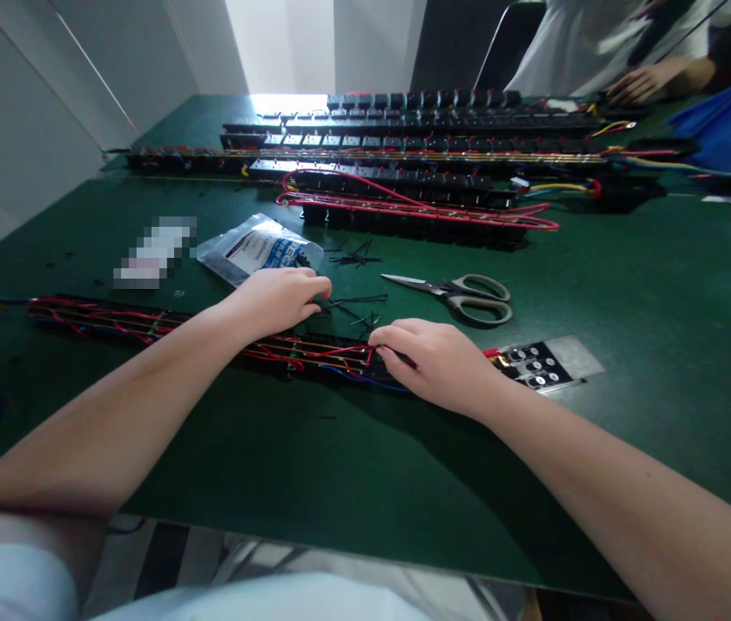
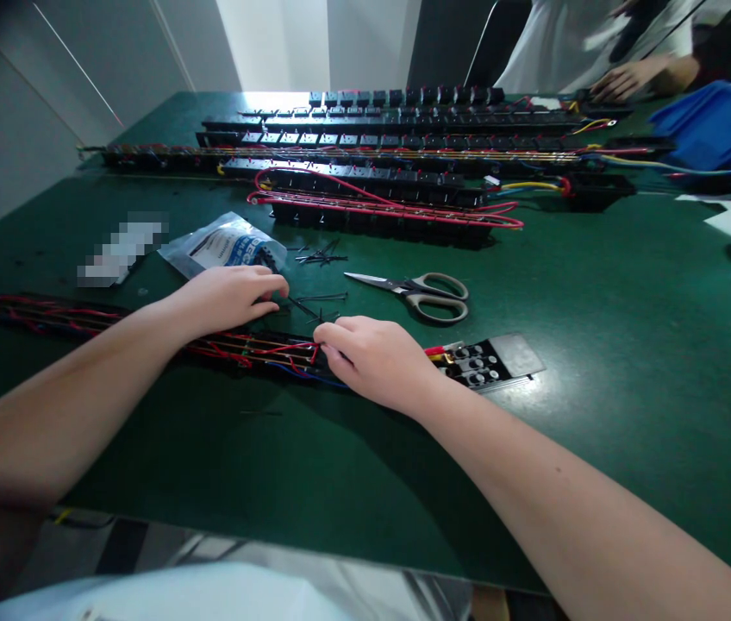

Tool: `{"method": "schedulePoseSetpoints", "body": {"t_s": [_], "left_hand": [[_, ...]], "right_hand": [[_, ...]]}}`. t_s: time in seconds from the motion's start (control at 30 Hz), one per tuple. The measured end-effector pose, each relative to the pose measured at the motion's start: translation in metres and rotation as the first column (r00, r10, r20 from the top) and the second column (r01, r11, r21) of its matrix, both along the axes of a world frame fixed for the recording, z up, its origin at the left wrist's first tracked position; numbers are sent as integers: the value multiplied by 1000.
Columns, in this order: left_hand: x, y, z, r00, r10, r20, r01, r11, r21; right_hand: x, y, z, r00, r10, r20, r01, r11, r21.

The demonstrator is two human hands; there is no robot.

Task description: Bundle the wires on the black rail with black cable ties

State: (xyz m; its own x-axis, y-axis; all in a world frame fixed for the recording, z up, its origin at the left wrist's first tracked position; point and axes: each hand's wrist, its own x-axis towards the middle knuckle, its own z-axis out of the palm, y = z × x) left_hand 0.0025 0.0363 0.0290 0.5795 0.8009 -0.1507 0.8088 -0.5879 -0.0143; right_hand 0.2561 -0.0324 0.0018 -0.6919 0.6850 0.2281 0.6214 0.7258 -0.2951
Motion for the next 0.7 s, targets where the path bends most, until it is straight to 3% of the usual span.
{"method": "schedulePoseSetpoints", "body": {"t_s": [0.3, 0.4, 0.47, 0.6, 0.7], "left_hand": [[-1, 6, -21, 1000, -17, 25, 16, 999, 42], [-2, 8, -20, 997, -12, 79, 8, 999, 47], [-2, 9, -15, 980, 25, 198, -30, 999, 22], [-1, 9, -6, 868, 157, 471, -121, 987, -106], [0, 8, -7, 742, 220, 634, -91, 969, -230]], "right_hand": [[-1, 0, 0, 1000, -4, -8, 3, 1000, -14], [-1, -1, 1, 1000, -4, -10, 4, 1000, -9], [-1, -1, 1, 1000, -5, -9, 5, 1000, -2], [-1, -1, 1, 1000, -8, -5, 8, 1000, 0], [-1, -1, 1, 1000, -12, 0, 12, 1000, -9]]}}
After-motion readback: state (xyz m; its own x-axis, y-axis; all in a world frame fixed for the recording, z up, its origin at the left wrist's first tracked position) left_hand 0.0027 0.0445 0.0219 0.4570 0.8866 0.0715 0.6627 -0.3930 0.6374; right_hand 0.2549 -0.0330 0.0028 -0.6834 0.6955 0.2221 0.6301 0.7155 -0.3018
